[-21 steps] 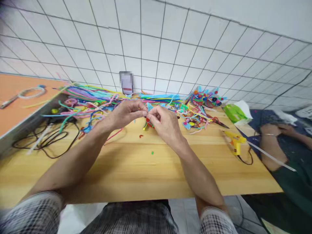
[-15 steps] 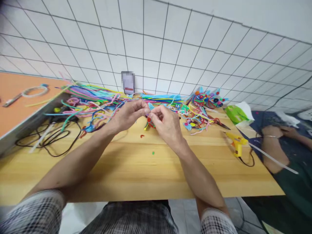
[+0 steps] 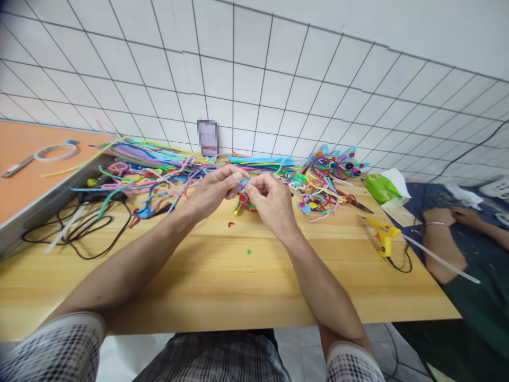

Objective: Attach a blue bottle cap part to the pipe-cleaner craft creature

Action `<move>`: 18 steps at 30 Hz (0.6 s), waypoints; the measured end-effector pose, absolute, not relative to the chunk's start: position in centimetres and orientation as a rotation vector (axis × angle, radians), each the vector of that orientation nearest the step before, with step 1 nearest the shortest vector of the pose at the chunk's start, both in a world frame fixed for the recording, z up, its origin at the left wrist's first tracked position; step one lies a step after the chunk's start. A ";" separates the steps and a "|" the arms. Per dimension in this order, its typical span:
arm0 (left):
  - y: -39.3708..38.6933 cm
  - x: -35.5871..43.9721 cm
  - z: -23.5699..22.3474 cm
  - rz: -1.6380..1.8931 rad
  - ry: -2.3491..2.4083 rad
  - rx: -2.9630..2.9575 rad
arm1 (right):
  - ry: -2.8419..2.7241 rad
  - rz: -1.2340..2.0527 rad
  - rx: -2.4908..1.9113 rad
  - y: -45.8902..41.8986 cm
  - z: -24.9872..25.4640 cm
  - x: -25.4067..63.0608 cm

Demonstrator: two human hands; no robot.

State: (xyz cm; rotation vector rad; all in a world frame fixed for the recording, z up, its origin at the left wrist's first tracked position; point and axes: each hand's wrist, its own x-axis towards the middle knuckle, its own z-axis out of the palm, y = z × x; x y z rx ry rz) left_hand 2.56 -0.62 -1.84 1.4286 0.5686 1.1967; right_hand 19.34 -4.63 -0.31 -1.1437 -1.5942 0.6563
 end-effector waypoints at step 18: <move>-1.3 1.7 -0.6 1.269 0.731 1.917 | -1.655 0.569 -1.150 -5.5 -0.1 19.3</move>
